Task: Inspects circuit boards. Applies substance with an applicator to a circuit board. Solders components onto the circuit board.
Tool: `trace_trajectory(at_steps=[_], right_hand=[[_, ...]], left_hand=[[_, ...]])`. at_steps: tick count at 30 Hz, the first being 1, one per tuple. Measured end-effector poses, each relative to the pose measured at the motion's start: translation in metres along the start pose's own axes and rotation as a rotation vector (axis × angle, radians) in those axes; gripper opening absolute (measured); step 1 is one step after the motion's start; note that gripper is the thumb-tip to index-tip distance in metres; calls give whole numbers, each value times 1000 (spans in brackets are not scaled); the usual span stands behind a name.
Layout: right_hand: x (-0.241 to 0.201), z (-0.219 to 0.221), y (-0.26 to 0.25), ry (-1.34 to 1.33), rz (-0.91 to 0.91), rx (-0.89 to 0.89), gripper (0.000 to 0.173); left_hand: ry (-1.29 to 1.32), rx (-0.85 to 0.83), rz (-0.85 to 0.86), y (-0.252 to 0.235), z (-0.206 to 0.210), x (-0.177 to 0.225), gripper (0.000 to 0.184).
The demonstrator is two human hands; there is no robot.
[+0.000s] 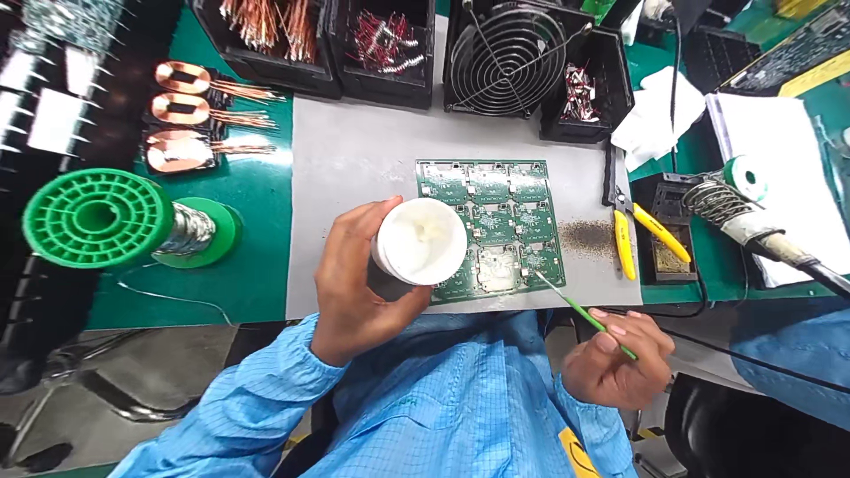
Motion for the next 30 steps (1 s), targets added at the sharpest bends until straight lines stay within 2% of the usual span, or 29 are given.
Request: trace_trajectory(at_steps=[3, 7, 12, 17, 21, 25, 30], right_hand=[[-9, 3, -3, -59, -22, 9, 12], [-19, 13, 1, -64, -81, -102, 9], [-23, 22, 5, -79, -101, -132, 9], [-21, 26, 2, -17, -127, -95, 10], [-27, 27, 1, -30, -163, -140, 10], [-20, 28, -1, 4, -145, -87, 11], [-25, 28, -1, -45, -160, -131, 10]], left_hand=[[-1, 3, 19, 0, 1, 0, 72], [4, 5, 21, 0, 0, 0, 71], [4, 11, 27, 0, 1, 0, 71], [-10, 14, 28, -1, 1, 1, 70], [-9, 12, 32, -1, 2, 1, 69], [-25, 20, 29, -1, 2, 2, 70], [-23, 18, 29, 0, 2, 1, 70]])
Point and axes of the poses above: each hand's wrist, its own y-axis away from the middle knuckle, its own z-axis out of the palm, x = y × z, the point moved 2 cm from there along -y, towards the middle knuckle, and after that the axes turned 5 degrees about -z, right-handed, at the moved point
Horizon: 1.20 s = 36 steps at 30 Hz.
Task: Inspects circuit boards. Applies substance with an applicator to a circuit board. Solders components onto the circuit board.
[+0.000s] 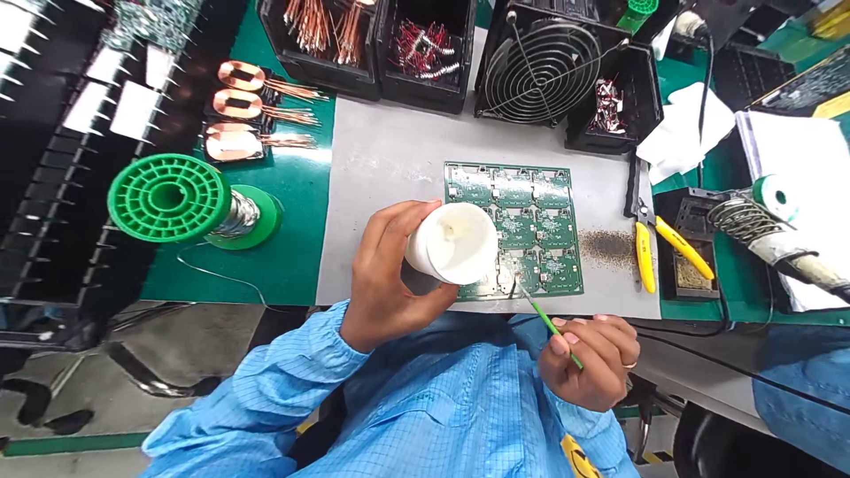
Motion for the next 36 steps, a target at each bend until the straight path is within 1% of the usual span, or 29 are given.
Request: trace_trajectory(at_steps=[3, 7, 12, 15, 19, 23, 25, 28, 31, 36], right_hand=[[7, 0, -2, 31, 6, 39, 11], [0, 1, -3, -31, -16, -19, 10], [6, -2, -6, 4, -2, 30, 11], [-6, -7, -8, -75, -22, -10, 7], [-15, -2, -13, -191, -37, -40, 7], [-20, -4, -21, -310, -93, 9, 12], [-21, -2, -27, -304, -108, 17, 10], [-22, 7, -34, -242, -104, -38, 6], [-22, 16, -38, -183, -106, -73, 8], [-24, 12, -39, -141, -108, -63, 9]], left_hand=[[-9, 1, 10, 0, 0, 0, 70], [-13, 1, 19, -1, 0, 0, 69], [-5, 13, 13, 0, 0, 0, 69], [10, 26, 19, -1, 0, -1, 68], [3, 39, 26, -1, 0, -2, 67], [-15, 38, 42, -2, 0, -2, 65], [-24, 45, 51, -2, 1, -2, 62], [-38, 46, 60, -2, 1, -2, 56], [-42, 50, 65, -1, 2, -2, 53], [-51, 55, 65, -1, 2, -2, 50]])
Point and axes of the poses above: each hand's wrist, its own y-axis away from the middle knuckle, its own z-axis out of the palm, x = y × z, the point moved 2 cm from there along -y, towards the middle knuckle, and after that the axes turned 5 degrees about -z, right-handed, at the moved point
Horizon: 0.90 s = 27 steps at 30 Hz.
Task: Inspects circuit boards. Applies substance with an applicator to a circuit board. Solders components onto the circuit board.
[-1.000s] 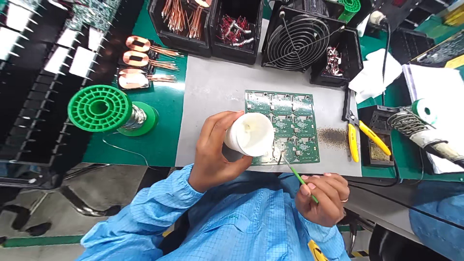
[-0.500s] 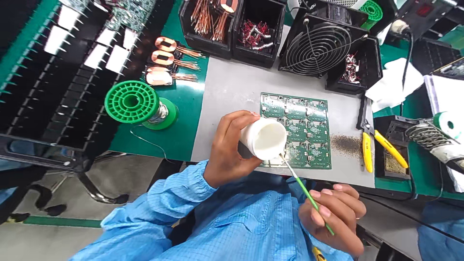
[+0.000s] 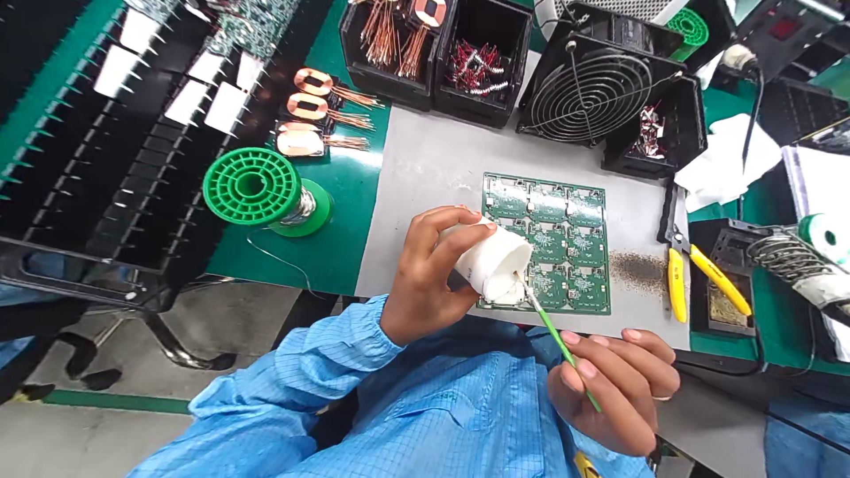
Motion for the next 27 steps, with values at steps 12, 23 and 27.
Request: trace_trajectory(at_steps=[12, 23, 27], right_hand=[[0, 2, 31, -8, 49, -13, 7], [-3, 9, 33, 2, 50, -34, 9], [-1, 10, 33, 23, 36, -7, 10]], left_hand=[[60, 72, -73, -1, -3, -3, 64], [67, 61, -64, -2, -3, -3, 65], [67, 60, -79, -1, -3, -2, 66]])
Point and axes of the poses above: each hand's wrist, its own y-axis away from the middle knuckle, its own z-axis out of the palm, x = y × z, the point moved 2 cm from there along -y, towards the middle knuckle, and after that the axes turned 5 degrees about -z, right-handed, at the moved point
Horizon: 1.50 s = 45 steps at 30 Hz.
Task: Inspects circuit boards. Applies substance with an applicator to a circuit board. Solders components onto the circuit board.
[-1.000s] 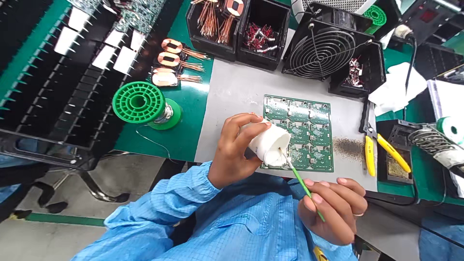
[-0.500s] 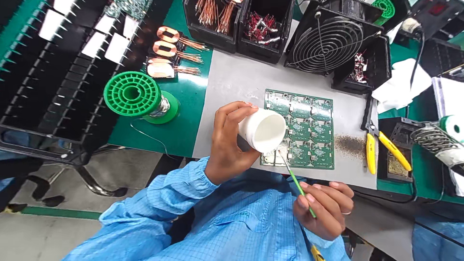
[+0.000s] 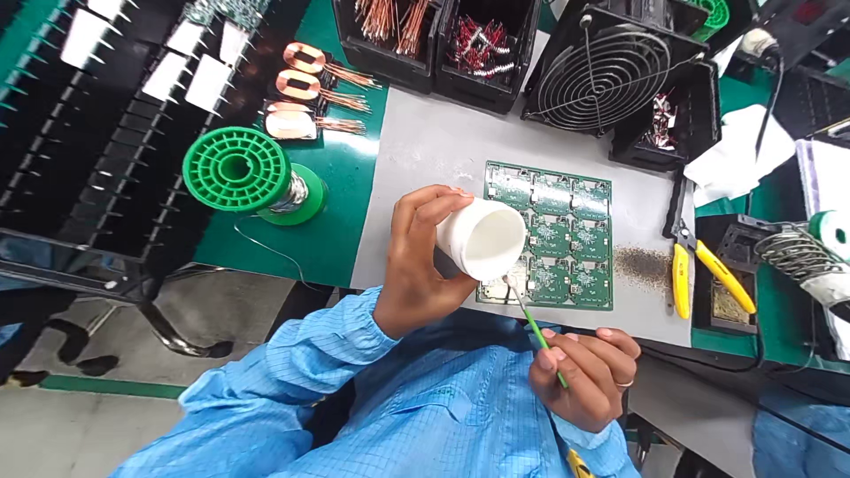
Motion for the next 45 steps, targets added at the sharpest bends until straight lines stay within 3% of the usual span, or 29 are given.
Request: trace_trajectory(at_steps=[15, 21, 26, 30, 33, 38, 45], right_hand=[[0, -5, -5, -54, 10, -7, 9], [19, -4, -22, -377, 294, 350, 12], [28, 10, -27, -576, 468, 406, 17], [35, 17, -26, -579, 467, 358, 14], [38, 23, -25, -497, 444, 209, 14], [28, 28, -25, -295, 302, 66, 12], [24, 29, -30, -94, 193, 30, 15]], left_hand=[[16, -4, -13, 1, 0, 0, 66], [44, 26, -43, 1, -1, -1, 68], [65, 21, -45, 1, -1, -2, 69], [91, 32, -57, 2, -1, -3, 69], [86, 53, -57, 1, -3, -3, 68], [67, 73, -72, 1, -6, -2, 68], [80, 62, -80, 0, -6, -3, 68]])
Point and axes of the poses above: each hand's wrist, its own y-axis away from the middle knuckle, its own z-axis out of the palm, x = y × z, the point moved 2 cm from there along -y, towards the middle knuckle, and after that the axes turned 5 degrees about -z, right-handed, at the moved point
